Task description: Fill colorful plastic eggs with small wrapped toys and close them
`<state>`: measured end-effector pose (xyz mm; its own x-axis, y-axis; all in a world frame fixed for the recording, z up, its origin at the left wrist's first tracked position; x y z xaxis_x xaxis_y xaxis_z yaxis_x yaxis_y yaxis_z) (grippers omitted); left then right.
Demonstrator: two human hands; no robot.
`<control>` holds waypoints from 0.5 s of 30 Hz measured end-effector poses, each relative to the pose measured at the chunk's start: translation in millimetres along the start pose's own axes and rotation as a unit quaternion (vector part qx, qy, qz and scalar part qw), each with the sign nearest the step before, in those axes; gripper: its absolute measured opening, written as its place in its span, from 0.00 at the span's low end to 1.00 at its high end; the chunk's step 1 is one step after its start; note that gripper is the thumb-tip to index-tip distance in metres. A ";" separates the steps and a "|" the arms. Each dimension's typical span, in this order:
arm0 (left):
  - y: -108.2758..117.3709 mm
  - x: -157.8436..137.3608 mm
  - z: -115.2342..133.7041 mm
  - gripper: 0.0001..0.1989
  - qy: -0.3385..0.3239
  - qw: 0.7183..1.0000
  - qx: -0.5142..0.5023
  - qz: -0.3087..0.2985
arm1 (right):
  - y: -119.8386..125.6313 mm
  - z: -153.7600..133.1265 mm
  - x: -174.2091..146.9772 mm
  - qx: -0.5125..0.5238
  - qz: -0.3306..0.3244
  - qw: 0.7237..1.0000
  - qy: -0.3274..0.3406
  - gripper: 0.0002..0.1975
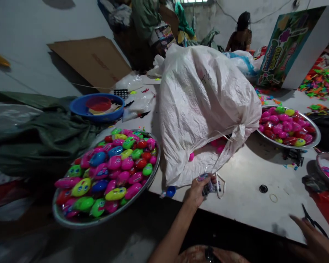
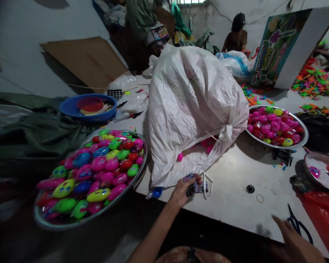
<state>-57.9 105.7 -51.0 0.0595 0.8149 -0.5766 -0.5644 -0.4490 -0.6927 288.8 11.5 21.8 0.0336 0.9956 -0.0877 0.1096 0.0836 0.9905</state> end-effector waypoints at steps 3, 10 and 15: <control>5.4 -1.3 12.8 0.17 -0.052 0.997 0.045 0.037 | 18.8 -118.3 102.2 0.096 -0.003 0.988 0.122 0.18; 22.6 -10.0 36.3 0.20 -0.114 0.983 0.118 0.077 | 11.2 -249.9 274.5 0.029 -0.037 0.994 0.096 0.09; 33.2 -8.1 40.6 0.19 -0.135 0.981 0.090 0.102 | -7.8 -239.5 264.3 0.080 -0.050 0.989 0.116 0.09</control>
<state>-110.5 99.0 -51.8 -0.2768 0.7928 -0.5430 -0.6795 -0.5611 -0.4727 58.9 284.2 16.3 -0.2123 0.9673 -0.1389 0.2574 0.1925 0.9469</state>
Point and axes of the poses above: each hand's wrist, its own x-axis towards the middle knuckle, its own y-axis out of the back of the hand, z = x × y, the point moved 10 cm from there along x, towards the middle knuckle, and after that the axes turned 15 degrees about -x, right-handed, at the moved point
